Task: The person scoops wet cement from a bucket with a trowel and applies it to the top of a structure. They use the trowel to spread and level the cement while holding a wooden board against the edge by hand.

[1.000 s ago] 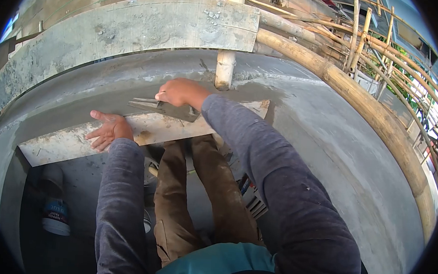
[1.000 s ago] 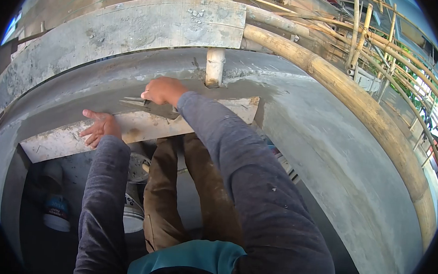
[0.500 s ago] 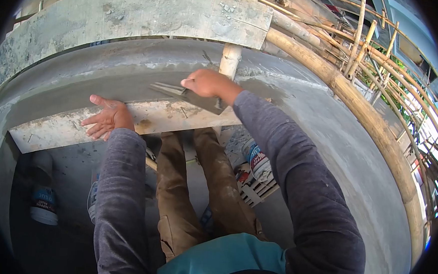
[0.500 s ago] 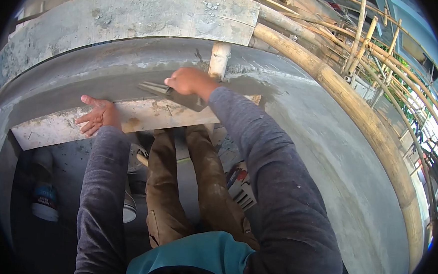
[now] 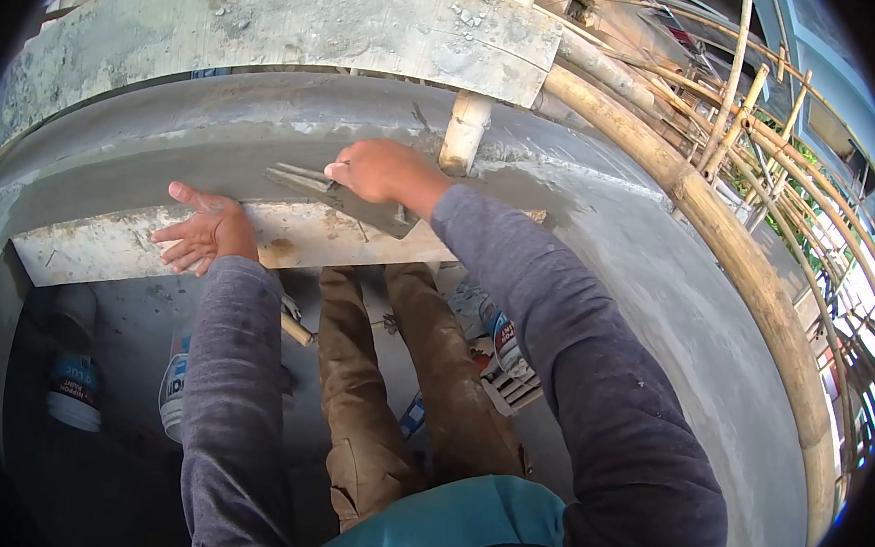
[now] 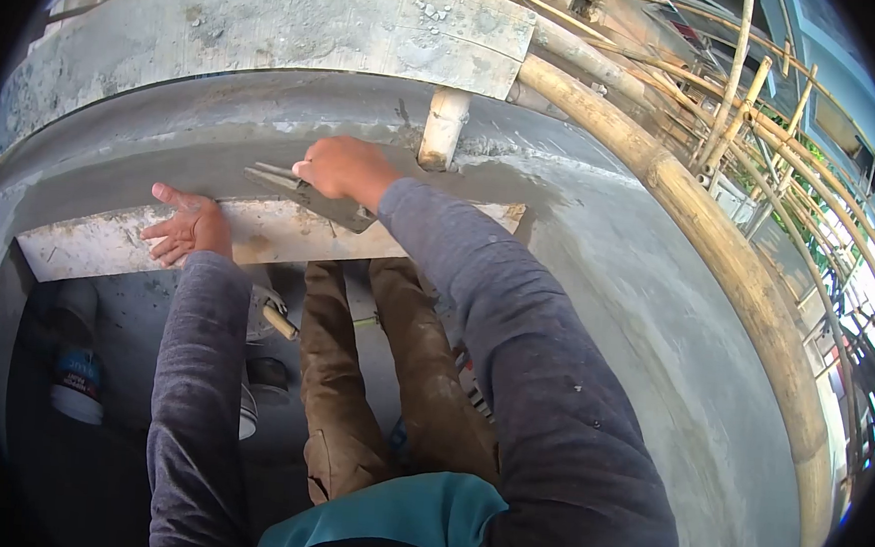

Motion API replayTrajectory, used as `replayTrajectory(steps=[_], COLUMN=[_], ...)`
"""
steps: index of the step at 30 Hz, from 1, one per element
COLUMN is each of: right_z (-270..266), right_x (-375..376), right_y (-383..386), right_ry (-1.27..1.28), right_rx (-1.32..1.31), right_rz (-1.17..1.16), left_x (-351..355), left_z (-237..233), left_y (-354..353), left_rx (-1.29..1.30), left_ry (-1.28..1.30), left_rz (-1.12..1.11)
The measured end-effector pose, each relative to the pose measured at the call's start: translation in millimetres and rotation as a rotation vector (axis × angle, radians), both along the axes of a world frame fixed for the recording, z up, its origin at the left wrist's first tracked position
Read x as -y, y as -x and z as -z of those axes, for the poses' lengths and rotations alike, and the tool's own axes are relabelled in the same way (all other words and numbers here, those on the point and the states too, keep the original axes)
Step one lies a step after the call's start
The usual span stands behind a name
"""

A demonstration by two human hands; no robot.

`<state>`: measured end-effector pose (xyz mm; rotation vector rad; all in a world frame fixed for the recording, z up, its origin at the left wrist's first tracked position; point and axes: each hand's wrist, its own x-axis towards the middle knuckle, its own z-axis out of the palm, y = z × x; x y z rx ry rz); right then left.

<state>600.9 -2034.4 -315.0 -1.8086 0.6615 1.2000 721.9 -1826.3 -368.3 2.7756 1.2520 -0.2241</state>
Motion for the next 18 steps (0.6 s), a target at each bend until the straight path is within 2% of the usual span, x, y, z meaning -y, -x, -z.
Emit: replayTrajectory(steps=[2, 3, 4, 6, 7, 10, 12, 16, 18], right_z=[6.5, 23.9, -5.2, 52.9, 31.7, -10.7, -23.9, 22.6, 45.7], right_x=[-8.1, 0.5, 21.1, 59.0, 68.3, 64.2, 37.1, -14.3, -12.8], right_y=[-9.0, 13.8, 12.7, 113.7, 130.6, 104.0, 56.1, 0.5, 5.3], right_ry=[0.020, 0.080, 0.040, 0.185, 0.176, 0.068, -0.058, -0.028, -0.015], right_rx=[-0.021, -0.070, -0.372, -0.228, -0.141, -0.167, -0.034, 0.128, 0.050], right_rz=[-0.074, -0.065, 0.128, -0.188, -0.119, -0.130, -0.101, -0.026, -0.058], left_x=[-6.2, -12.9, -11.5, -8.3, -7.7, -4.3, 0.3, 1.0, -5.9], left_z=[1.0, 0.2, 3.3, 2.0, 1.4, -2.3, -6.5, -5.3, -3.7], left_y=[3.4, 8.3, 9.2, 1.8, 0.7, 3.1, 3.0, -4.3, 1.1], left_rx=[-0.003, -0.018, -0.028, 0.021, -0.007, -0.056, -0.055, -0.070, -0.065], left_ry=[-0.020, -0.069, -0.058, -0.030, -0.035, -0.042, -0.088, -0.118, -0.050], left_rz=[-0.030, -0.023, -0.017, -0.025, -0.033, -0.023, -0.009, 0.005, -0.033])
